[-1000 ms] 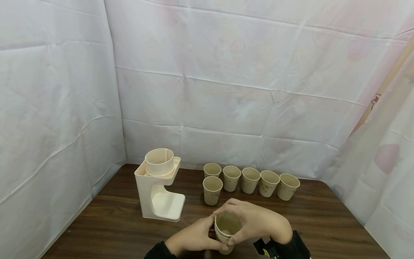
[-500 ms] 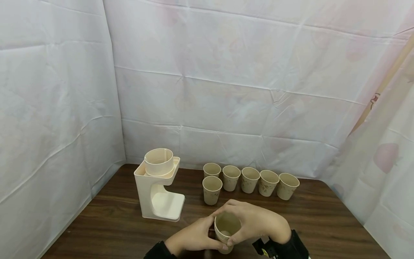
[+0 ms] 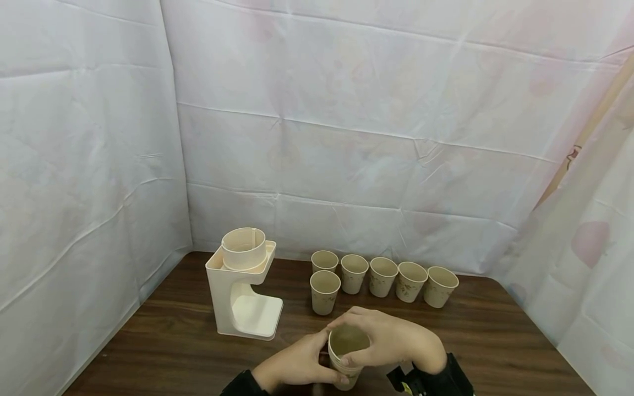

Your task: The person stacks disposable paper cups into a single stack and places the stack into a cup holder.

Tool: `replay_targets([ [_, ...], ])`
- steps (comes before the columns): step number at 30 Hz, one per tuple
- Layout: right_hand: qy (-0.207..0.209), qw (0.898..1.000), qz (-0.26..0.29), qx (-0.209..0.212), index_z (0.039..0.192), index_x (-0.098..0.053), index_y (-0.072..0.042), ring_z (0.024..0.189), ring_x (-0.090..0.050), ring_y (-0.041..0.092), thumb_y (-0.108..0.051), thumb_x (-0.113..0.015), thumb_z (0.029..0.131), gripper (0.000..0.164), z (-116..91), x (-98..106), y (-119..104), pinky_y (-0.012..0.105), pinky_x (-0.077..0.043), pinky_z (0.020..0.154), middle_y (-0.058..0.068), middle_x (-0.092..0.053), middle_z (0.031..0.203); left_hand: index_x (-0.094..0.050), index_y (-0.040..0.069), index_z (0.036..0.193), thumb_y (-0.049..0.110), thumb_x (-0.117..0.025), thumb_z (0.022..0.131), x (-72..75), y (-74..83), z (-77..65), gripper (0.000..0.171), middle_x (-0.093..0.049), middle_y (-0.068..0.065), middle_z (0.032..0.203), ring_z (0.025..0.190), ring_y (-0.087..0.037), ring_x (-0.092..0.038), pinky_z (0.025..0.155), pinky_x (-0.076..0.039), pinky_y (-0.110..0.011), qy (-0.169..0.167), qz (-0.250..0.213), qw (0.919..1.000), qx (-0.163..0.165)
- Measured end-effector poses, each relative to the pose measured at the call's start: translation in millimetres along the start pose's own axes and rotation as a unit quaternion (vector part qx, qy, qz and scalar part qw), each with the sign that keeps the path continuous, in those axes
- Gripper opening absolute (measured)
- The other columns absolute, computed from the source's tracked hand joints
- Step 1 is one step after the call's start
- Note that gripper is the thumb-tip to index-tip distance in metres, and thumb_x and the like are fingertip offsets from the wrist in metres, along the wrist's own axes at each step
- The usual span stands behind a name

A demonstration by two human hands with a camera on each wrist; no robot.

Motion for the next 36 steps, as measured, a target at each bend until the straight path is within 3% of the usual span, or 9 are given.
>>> replay_targets([
  [9, 0.032, 0.999, -0.017, -0.003, 0.129, -0.049, -0.03, 0.108, -0.049, 0.008, -0.049, -0.056, 0.089, 0.044, 0, 3, 2, 0.035, -0.049, 0.085, -0.012, -0.054, 0.122, -0.036, 0.019, 0.134, 0.034, -0.072, 0.082, -2.1, 1.2, 0.6, 0.065, -0.057, 0.005, 0.121, 0.105, -0.008, -0.055, 0.088, -0.049, -0.025, -0.004, -0.027, 0.9996, -0.005],
  [15, 0.067, 0.998, 0.005, -0.006, 0.125, -0.051, -0.028, 0.108, -0.053, 0.01, -0.045, -0.056, 0.091, 0.038, 0, 8, 4, 0.036, -0.051, 0.087, -0.011, -0.055, 0.121, -0.036, 0.022, 0.133, 0.031, -0.073, 0.081, -2.7, 1.1, 0.8, 0.065, -0.057, -0.006, 0.123, 0.106, -0.015, -0.056, 0.086, -0.05, -0.025, 0.001, -0.04, 0.9991, -0.012],
  [22, 0.111, 0.994, -0.008, 0.007, 0.123, -0.052, -0.029, 0.102, -0.054, 0.006, -0.036, -0.059, 0.091, 0.033, 1, 12, 6, 0.033, -0.052, 0.085, -0.013, -0.057, 0.117, -0.034, 0.024, 0.135, 0.032, -0.073, 0.08, -2.3, 1.1, 1.5, 0.068, -0.056, -0.006, 0.123, 0.108, -0.017, -0.054, 0.086, -0.05, -0.025, 0.002, -0.035, 0.9993, -0.015],
  [31, 0.138, 0.99, -0.023, -0.008, 0.123, -0.051, -0.032, 0.099, -0.054, 0.004, -0.038, -0.059, 0.091, 0.033, 3, 15, 11, 0.039, -0.053, 0.083, -0.014, -0.058, 0.115, -0.035, 0.018, 0.134, 0.03, -0.072, 0.081, -2.0, 1.7, 1.5, 0.066, -0.056, -0.009, 0.123, 0.108, -0.017, -0.054, 0.087, -0.05, -0.025, -0.006, -0.04, 0.9991, -0.016],
  [36, 0.147, 0.989, -0.027, -0.016, 0.123, -0.051, -0.033, 0.098, -0.055, 0.005, -0.041, -0.058, 0.09, 0.035, 6, 15, 17, 0.036, -0.052, 0.084, -0.014, -0.058, 0.113, -0.035, 0.017, 0.135, 0.03, -0.073, 0.081, -1.9, 1.6, 1.7, 0.067, -0.055, -0.008, 0.123, 0.108, -0.017, -0.054, 0.087, -0.05, -0.025, -0.004, -0.042, 0.999, -0.012],
])
Point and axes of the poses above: each hand's wrist, its own z-axis towards the middle knuckle, its own x-axis out of the back of the hand, y = z × x, the point moved 2 cm from there along z, towards the middle knuckle
